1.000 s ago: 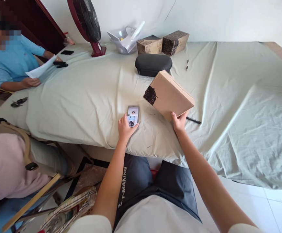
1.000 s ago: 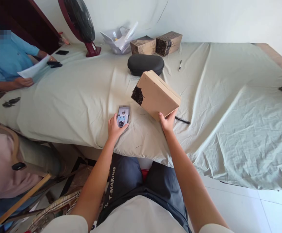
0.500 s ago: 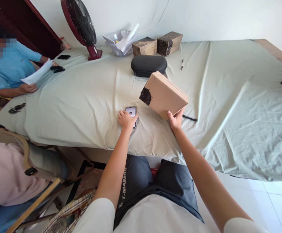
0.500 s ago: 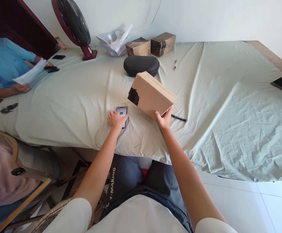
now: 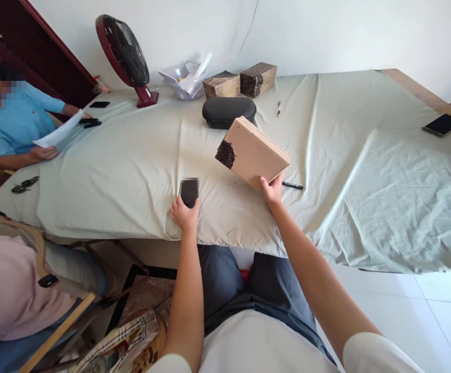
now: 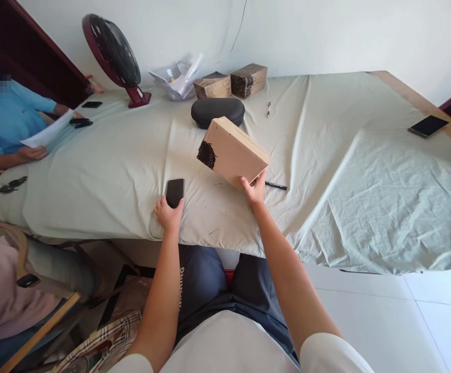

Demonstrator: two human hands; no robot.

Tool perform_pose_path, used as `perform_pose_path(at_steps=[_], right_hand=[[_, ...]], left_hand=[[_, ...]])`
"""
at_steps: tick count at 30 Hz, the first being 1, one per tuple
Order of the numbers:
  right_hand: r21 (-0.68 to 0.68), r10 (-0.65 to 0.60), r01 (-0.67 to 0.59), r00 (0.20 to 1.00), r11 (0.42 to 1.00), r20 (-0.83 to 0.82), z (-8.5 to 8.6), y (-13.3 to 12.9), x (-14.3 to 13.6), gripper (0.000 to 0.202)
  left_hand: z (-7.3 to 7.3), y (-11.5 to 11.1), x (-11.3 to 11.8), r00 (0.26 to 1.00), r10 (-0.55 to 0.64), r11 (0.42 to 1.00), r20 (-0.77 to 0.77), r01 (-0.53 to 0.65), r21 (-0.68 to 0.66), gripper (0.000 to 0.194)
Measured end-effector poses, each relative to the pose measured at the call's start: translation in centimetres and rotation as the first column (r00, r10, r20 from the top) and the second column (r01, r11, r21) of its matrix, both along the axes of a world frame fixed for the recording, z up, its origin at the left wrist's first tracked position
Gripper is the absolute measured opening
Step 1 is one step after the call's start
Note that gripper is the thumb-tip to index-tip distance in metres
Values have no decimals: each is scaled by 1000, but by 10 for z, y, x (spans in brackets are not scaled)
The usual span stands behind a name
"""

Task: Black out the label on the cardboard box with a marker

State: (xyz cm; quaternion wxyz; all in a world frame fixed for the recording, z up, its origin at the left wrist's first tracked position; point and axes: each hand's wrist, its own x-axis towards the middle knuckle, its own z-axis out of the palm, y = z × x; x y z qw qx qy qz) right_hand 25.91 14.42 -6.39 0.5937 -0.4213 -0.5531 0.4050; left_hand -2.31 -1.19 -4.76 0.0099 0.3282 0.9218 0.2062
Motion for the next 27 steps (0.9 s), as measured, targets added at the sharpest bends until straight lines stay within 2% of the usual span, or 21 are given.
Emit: perform_pose_path(at_steps=[3, 5, 7, 10, 13, 15, 21, 27], right_hand=[[8, 5, -5, 999, 1000, -32, 3, 1, -1, 129], [-12, 13, -14, 999, 1000, -45, 6, -2, -2, 131], [-42, 44, -46, 997, 998, -58, 10, -11, -2, 130], [-59, 70, -74, 995, 996, -73, 10, -35, 1, 125], [-34, 44, -46, 998, 998, -53, 4, -59, 5, 122], [-29, 34, -35, 999, 999, -26, 0, -68, 6, 120], [-45, 94, -96, 995, 994, -43, -5, -67, 4, 122], [-63, 79, -83, 994, 995, -70, -2, -68, 3, 126]], left_hand=[[-4, -21, 3, 998, -58, 998, -11, 58, -4, 79], [-1, -21, 4, 998, -68, 998, -15, 68, -14, 78], [6, -9, 2, 998, -59, 998, -7, 58, -31, 82], [19, 22, -4, 999, -35, 997, 21, 37, -66, 90], [27, 52, -12, 999, -24, 995, 41, 28, -98, 81], [28, 64, -15, 999, -18, 993, 46, 23, -116, 79], [21, 76, -18, 998, 30, 988, 50, -22, -154, 88], [19, 80, -24, 997, 18, 988, 74, -6, -155, 89]])
